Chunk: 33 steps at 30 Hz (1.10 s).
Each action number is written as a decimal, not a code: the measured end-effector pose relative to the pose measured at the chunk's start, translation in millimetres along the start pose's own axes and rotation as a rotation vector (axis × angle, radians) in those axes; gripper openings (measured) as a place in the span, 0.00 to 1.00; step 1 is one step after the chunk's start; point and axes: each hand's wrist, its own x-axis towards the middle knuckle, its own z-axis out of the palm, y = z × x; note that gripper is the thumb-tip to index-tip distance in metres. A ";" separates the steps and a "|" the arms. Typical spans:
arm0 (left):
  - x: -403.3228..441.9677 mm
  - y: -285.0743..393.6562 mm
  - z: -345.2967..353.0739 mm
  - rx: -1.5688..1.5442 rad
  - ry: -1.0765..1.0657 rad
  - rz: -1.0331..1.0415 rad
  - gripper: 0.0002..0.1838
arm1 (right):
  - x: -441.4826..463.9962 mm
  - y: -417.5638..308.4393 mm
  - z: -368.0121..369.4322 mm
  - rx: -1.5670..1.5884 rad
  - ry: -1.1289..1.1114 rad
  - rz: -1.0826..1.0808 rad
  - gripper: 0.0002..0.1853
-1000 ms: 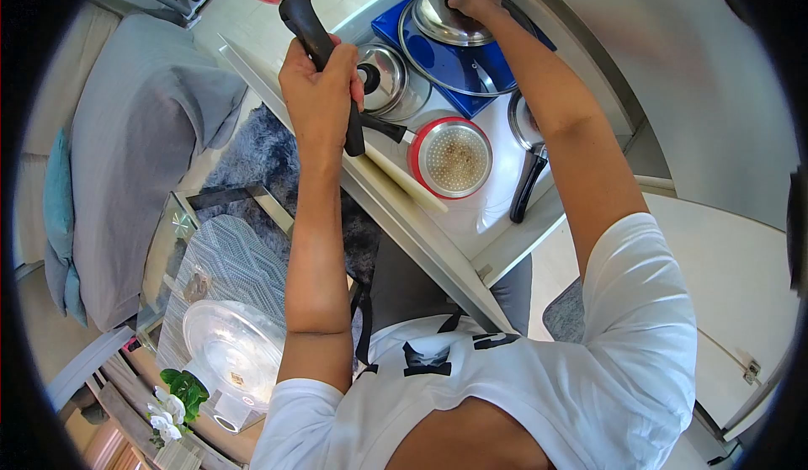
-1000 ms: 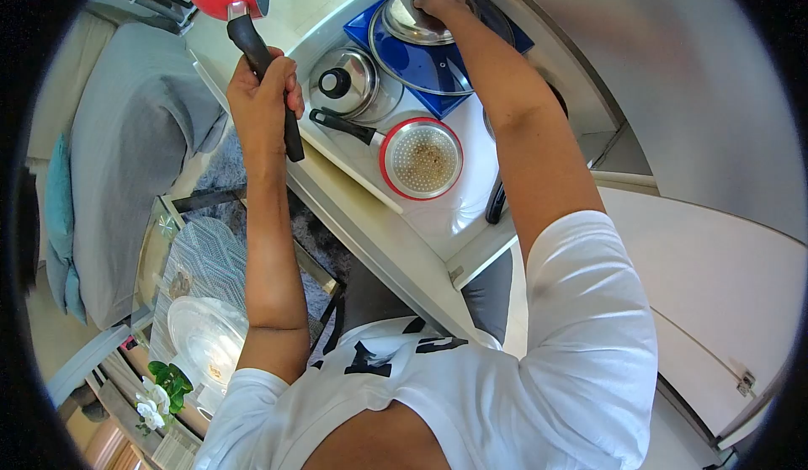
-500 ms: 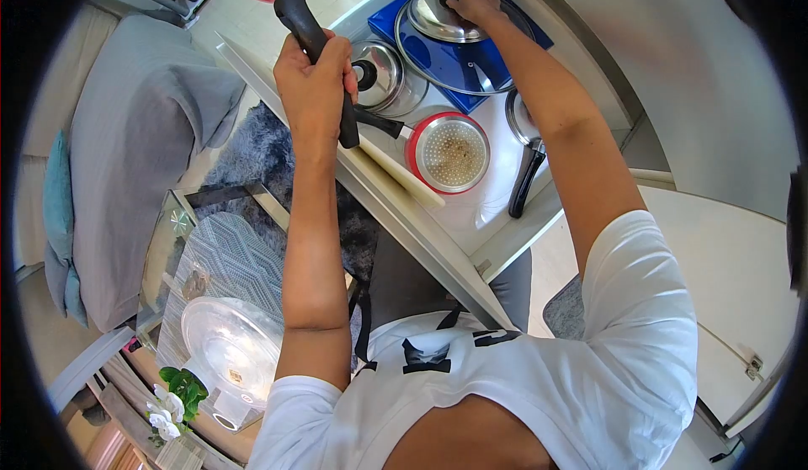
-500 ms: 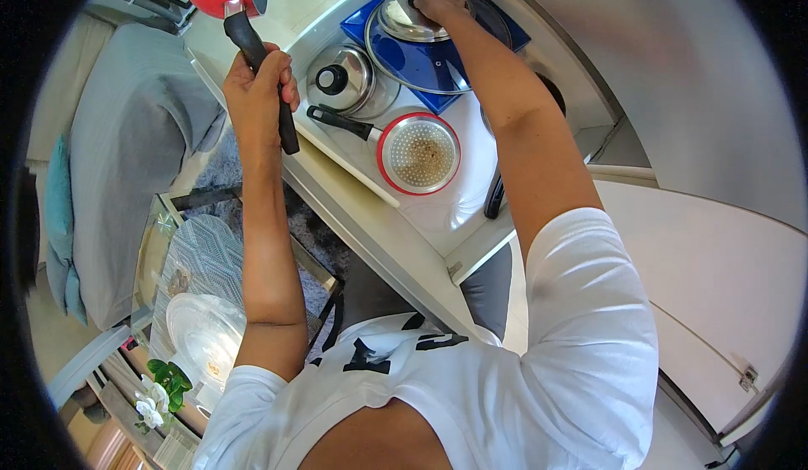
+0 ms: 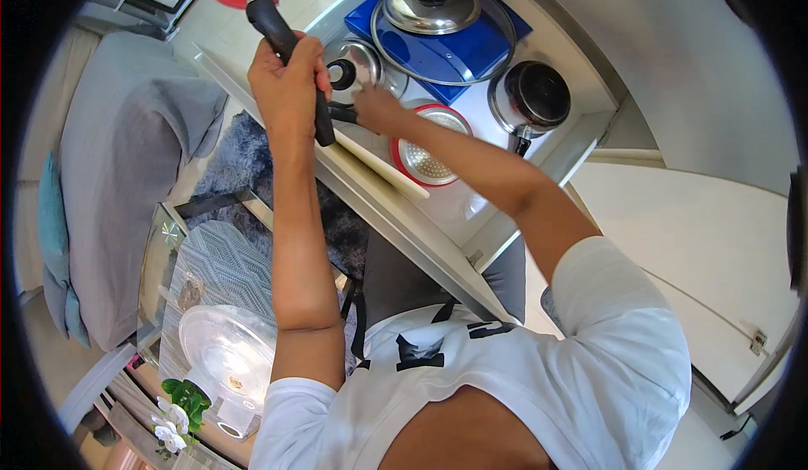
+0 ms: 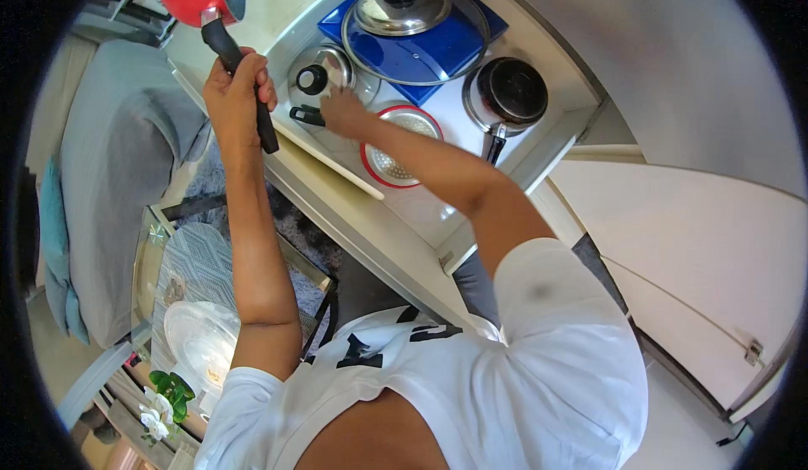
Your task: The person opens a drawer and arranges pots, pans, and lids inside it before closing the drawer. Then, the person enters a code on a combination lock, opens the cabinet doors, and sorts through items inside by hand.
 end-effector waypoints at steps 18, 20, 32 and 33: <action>3.1 -1.5 -1.9 0.003 -0.022 -0.008 0.06 | -63.5 -2.7 -69.6 0.215 -0.241 0.193 0.32; 3.8 -2.7 -2.6 -0.006 -0.027 -0.008 0.06 | -74.7 13.5 -83.2 0.274 -0.213 0.172 0.33; 5.4 -2.5 -1.2 0.030 -0.028 -0.025 0.06 | -110.0 48.8 -99.2 0.504 0.047 0.014 0.30; 5.7 -2.4 -1.3 0.038 -0.027 -0.031 0.06 | -108.4 43.2 -98.3 0.507 0.055 0.014 0.30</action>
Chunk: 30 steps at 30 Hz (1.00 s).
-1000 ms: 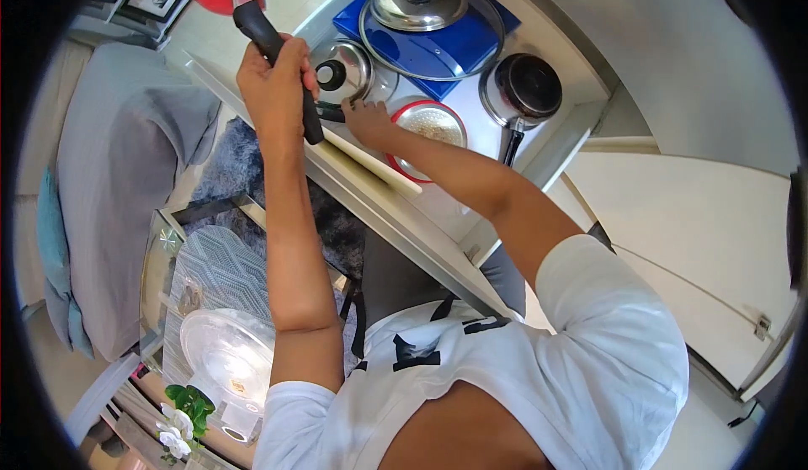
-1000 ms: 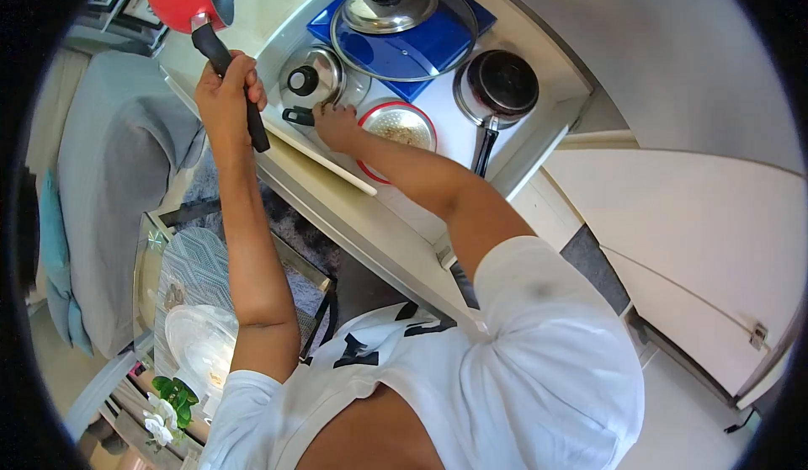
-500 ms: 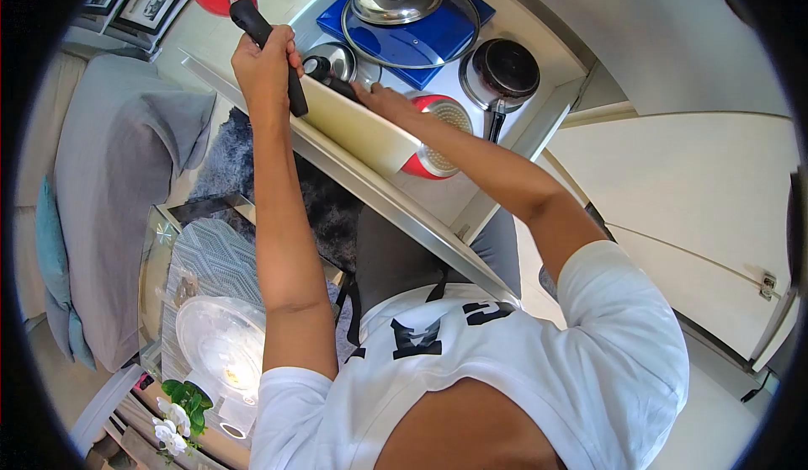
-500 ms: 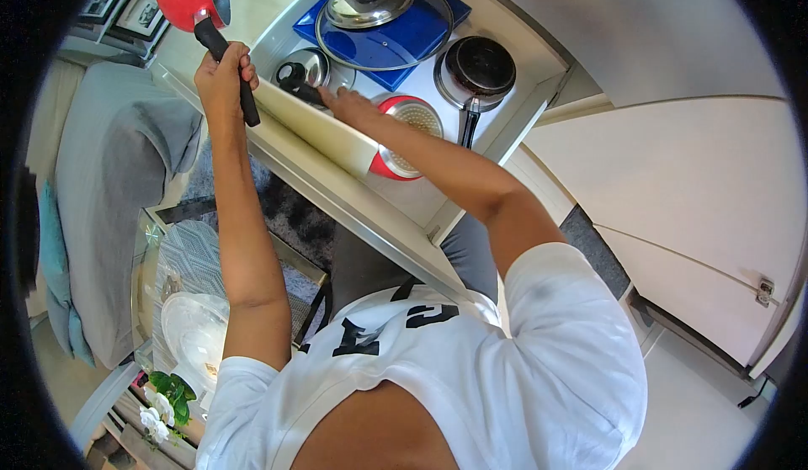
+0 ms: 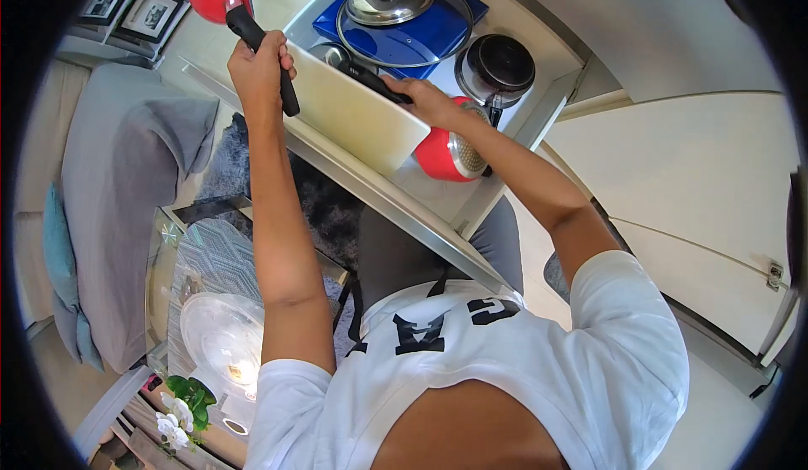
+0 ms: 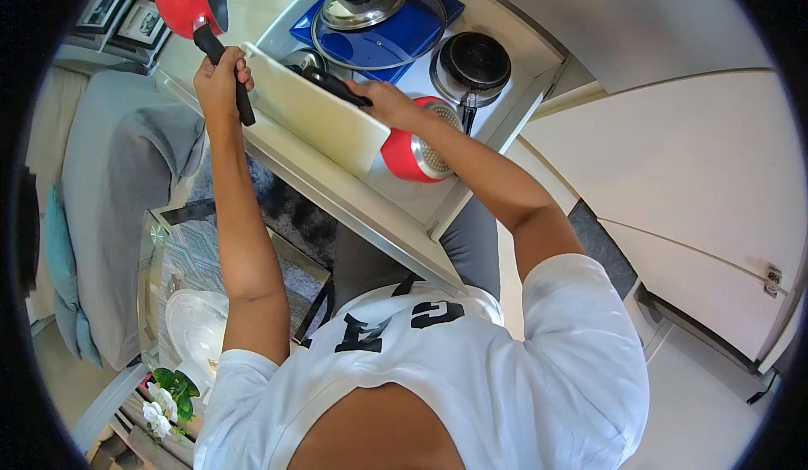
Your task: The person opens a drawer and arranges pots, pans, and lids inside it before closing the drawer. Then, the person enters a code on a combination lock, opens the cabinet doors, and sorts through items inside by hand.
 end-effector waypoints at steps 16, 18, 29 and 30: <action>2.3 -3.0 1.9 0.052 -0.048 -0.050 0.05 | -16.8 -44.8 70.8 -0.146 -0.110 0.197 0.32; 2.5 -3.8 1.4 0.051 -0.065 -0.049 0.04 | -19.8 -40.4 69.5 -0.124 -0.122 0.215 0.32; 2.8 -4.0 1.3 0.068 -0.060 -0.053 0.05 | -28.7 -27.4 41.4 -0.081 -0.168 0.222 0.28; 2.7 -3.2 1.4 0.071 -0.061 -0.062 0.05 | -29.2 -28.5 37.8 -0.066 -0.186 0.217 0.29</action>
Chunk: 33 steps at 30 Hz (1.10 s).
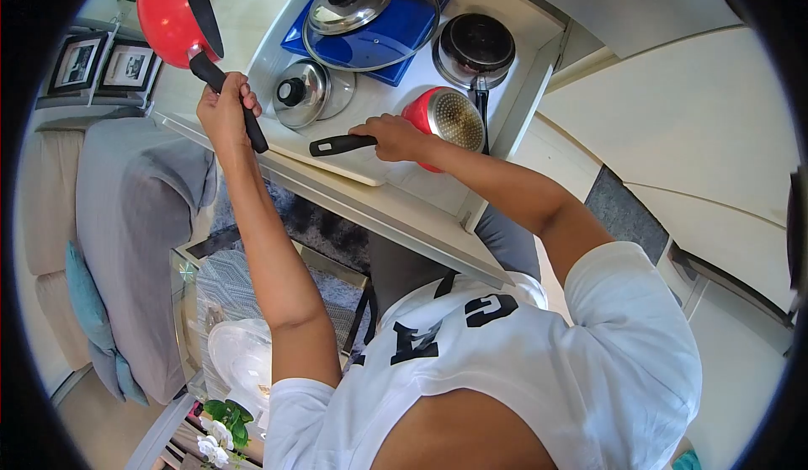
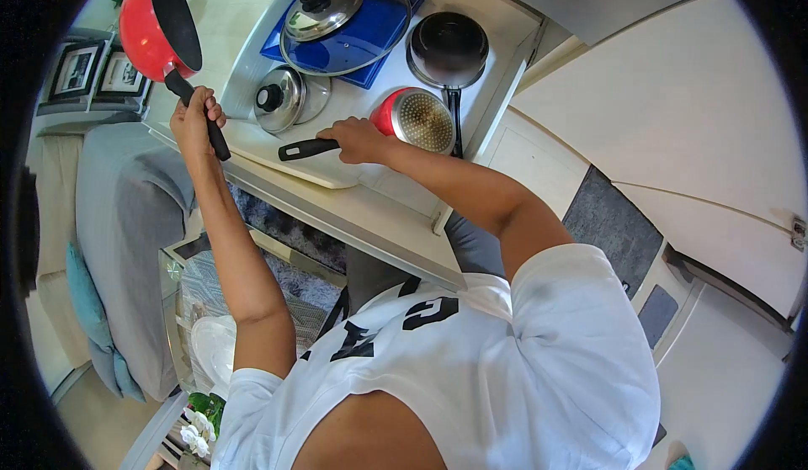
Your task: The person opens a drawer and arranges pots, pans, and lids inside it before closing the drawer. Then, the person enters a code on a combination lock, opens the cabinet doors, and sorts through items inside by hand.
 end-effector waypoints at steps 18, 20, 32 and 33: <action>-0.1 -0.5 -1.1 -0.002 -0.015 -0.027 0.05 | -42.9 -13.3 -49.2 0.785 0.998 0.062 0.23; -0.1 -0.1 -0.9 -0.008 -0.016 -0.032 0.05 | -53.4 -10.2 -44.9 1.064 1.172 0.226 0.21; -1.9 2.1 0.6 -0.018 -0.009 -0.030 0.05 | -55.4 26.7 16.4 1.913 1.418 0.578 0.21; -2.0 2.1 0.2 -0.029 -0.019 -0.031 0.05 | -54.6 28.7 18.7 1.987 1.378 0.604 0.17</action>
